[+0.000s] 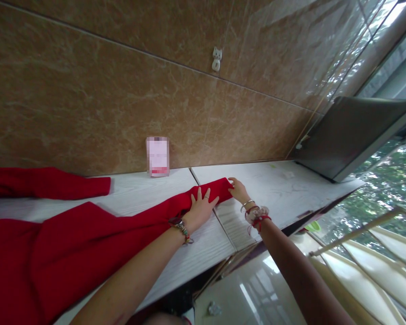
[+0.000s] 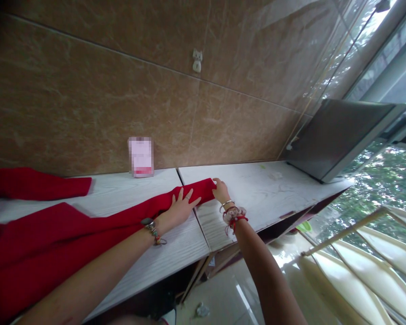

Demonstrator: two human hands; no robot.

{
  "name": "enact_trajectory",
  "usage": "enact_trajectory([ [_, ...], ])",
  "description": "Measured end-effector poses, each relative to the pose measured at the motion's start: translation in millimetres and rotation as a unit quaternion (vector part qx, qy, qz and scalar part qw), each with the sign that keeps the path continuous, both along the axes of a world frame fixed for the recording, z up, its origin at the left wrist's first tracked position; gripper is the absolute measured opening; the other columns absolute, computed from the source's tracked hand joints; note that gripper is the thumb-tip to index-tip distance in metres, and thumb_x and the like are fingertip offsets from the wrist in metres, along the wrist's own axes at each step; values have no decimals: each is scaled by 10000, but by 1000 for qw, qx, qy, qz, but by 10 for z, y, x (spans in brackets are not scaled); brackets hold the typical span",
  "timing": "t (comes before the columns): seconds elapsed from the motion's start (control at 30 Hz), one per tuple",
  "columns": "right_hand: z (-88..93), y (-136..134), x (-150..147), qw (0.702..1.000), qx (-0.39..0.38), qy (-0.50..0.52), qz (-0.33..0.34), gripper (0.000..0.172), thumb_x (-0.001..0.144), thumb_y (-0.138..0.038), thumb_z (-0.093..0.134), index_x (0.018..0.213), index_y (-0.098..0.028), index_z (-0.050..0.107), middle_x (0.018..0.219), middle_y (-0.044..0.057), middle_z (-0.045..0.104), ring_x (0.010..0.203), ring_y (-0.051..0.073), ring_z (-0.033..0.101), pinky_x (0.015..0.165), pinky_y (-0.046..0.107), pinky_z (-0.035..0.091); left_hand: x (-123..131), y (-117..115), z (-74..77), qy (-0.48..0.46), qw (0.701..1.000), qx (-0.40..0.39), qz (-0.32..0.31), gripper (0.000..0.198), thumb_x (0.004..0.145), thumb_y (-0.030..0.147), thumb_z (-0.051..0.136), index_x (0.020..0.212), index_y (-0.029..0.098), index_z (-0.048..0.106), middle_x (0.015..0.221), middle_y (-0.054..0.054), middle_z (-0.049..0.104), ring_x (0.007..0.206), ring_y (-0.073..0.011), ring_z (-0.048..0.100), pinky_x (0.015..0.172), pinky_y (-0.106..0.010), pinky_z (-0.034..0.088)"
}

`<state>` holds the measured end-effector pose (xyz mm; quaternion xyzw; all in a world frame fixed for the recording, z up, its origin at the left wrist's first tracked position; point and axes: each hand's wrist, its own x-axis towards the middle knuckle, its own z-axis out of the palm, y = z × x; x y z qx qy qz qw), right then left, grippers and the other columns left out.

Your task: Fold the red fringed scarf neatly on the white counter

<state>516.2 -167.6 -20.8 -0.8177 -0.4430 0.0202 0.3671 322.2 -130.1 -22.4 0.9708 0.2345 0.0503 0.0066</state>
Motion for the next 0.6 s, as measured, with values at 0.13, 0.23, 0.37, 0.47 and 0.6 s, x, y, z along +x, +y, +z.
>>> enact_trajectory([
  [0.13, 9, -39, -73, 988, 6, -115, 99, 456, 666, -94, 526, 1110, -193, 528, 1144, 97, 498, 1076, 222, 449, 955, 367, 340, 7, 15, 9, 5, 1000, -30, -2, 561, 836, 78, 297, 1338, 328, 292, 1438, -126, 189, 1271, -430, 141, 872, -650, 289],
  [0.23, -89, -68, -39, 969, -28, -185, 162, 454, 727, -202, 529, 1178, -183, 483, 1175, 113, 489, 1098, 230, 444, 959, 398, 348, 15, 36, -13, 9, 999, -47, -2, 572, 818, 115, 354, 1338, 341, 283, 1446, -106, 176, 1276, -432, 115, 864, -669, 273],
  [0.37, -190, -111, 103, 976, -67, -176, 111, 471, 772, -175, 458, 1242, -176, 430, 1134, 119, 529, 1060, 214, 488, 933, 393, 377, 8, 46, -35, -2, 998, -65, 1, 550, 810, 233, 416, 1331, 354, 289, 1448, -84, 178, 1272, -437, 117, 855, -695, 243],
  [0.47, -138, -84, 113, 976, -64, -184, 99, 495, 768, -120, 422, 1260, -166, 417, 1159, 127, 527, 1096, 216, 468, 950, 393, 360, -7, 25, -12, -12, 997, -75, 0, 512, 815, 323, 415, 1318, 350, 322, 1440, -78, 207, 1269, -438, 123, 852, -704, 231],
  [0.6, -39, 53, -96, 948, -90, -245, 181, 454, 820, -144, 373, 1267, -203, 423, 1296, 91, 451, 1225, 214, 350, 1008, 411, 283, -29, -5, 19, -31, 997, -69, 7, 493, 810, 433, 408, 1295, 353, 363, 1431, -58, 237, 1263, -453, 101, 845, -727, 197],
])
